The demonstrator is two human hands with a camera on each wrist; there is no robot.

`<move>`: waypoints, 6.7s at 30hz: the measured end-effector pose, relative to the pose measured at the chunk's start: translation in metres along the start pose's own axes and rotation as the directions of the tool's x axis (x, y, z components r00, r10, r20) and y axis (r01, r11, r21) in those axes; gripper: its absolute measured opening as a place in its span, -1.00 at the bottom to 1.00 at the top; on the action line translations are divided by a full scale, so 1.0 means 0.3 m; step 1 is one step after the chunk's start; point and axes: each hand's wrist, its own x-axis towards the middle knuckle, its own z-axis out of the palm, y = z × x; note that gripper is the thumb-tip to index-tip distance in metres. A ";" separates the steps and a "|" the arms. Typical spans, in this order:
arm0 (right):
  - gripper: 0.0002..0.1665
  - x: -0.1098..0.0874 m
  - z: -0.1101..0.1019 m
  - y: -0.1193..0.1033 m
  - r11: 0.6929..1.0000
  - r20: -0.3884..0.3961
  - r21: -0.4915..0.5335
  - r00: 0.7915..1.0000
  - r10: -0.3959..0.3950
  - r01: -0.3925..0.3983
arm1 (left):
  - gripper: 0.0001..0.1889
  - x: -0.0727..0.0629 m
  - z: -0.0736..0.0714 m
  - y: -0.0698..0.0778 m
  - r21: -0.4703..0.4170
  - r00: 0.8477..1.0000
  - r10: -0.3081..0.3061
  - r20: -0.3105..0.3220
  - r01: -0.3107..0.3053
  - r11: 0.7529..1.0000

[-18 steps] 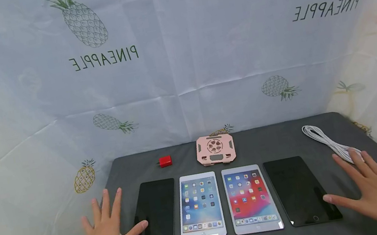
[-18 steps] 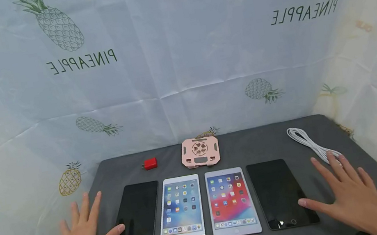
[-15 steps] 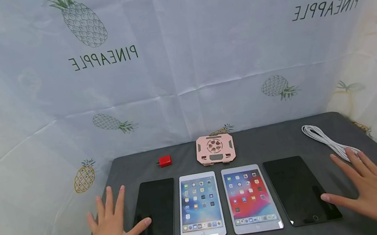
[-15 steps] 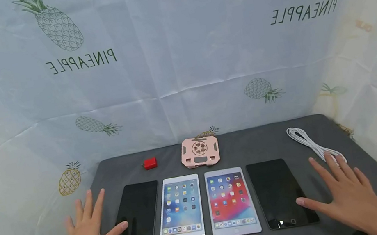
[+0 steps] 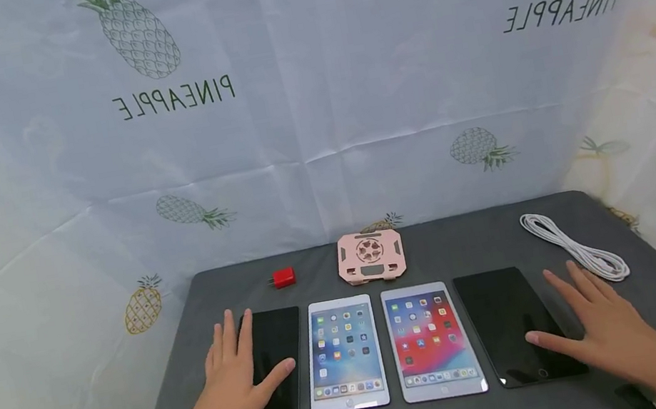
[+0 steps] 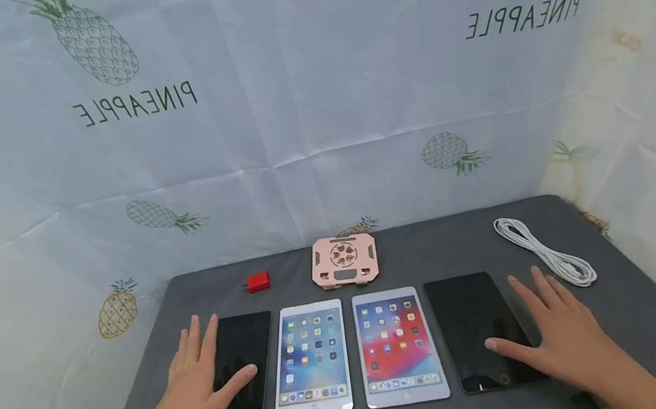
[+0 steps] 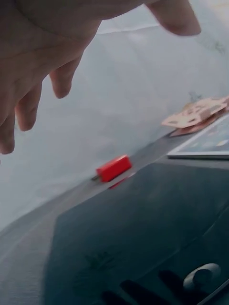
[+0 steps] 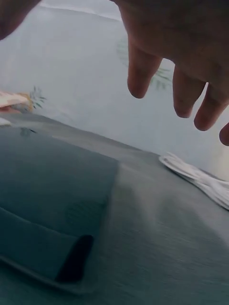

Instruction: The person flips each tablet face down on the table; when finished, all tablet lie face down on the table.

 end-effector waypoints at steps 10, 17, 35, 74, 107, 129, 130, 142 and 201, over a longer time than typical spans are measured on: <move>0.26 0.106 0.029 -0.233 0.993 0.007 0.104 0.998 -0.065 0.064 | 0.19 0.022 0.064 0.078 -0.020 0.999 -0.031 0.017 0.031 0.999; 0.11 0.141 0.060 -0.354 0.986 0.028 0.133 0.994 -0.109 0.104 | 0.14 0.058 0.133 0.228 -0.023 0.998 0.057 0.014 -0.057 0.998; 0.05 0.054 0.053 -0.174 0.992 -0.045 0.112 0.997 -0.057 0.062 | -0.03 0.169 0.407 0.802 -0.402 0.929 0.305 0.208 -0.203 0.893; -0.09 0.042 0.065 -0.033 0.982 0.033 0.176 0.997 0.068 -0.073 | -0.17 0.207 0.530 0.961 -0.555 0.940 0.153 0.304 0.045 0.830; -0.07 0.056 0.055 -0.061 0.980 0.063 0.169 0.994 0.093 -0.102 | -0.23 0.211 0.557 0.952 -0.715 0.969 0.119 0.218 0.076 0.695; -0.09 0.065 0.073 -0.135 0.951 0.101 0.285 0.991 0.090 -0.116 | -0.15 0.240 0.450 0.938 -0.854 0.957 0.048 0.287 0.233 0.466; -0.09 0.067 0.074 -0.141 0.950 0.100 0.293 0.991 0.086 -0.112 | -0.15 0.244 0.445 0.935 -0.862 0.955 0.054 0.292 0.239 0.447; -0.14 0.094 0.090 -0.179 0.923 0.138 0.361 0.986 0.092 -0.137 | -0.16 0.271 0.414 0.907 -0.888 0.945 0.118 0.305 0.237 0.393; -0.22 0.134 -0.013 -0.212 0.648 0.240 0.752 0.966 -0.099 -0.120 | -0.41 0.266 0.487 0.912 -0.859 0.921 0.151 0.359 0.263 0.440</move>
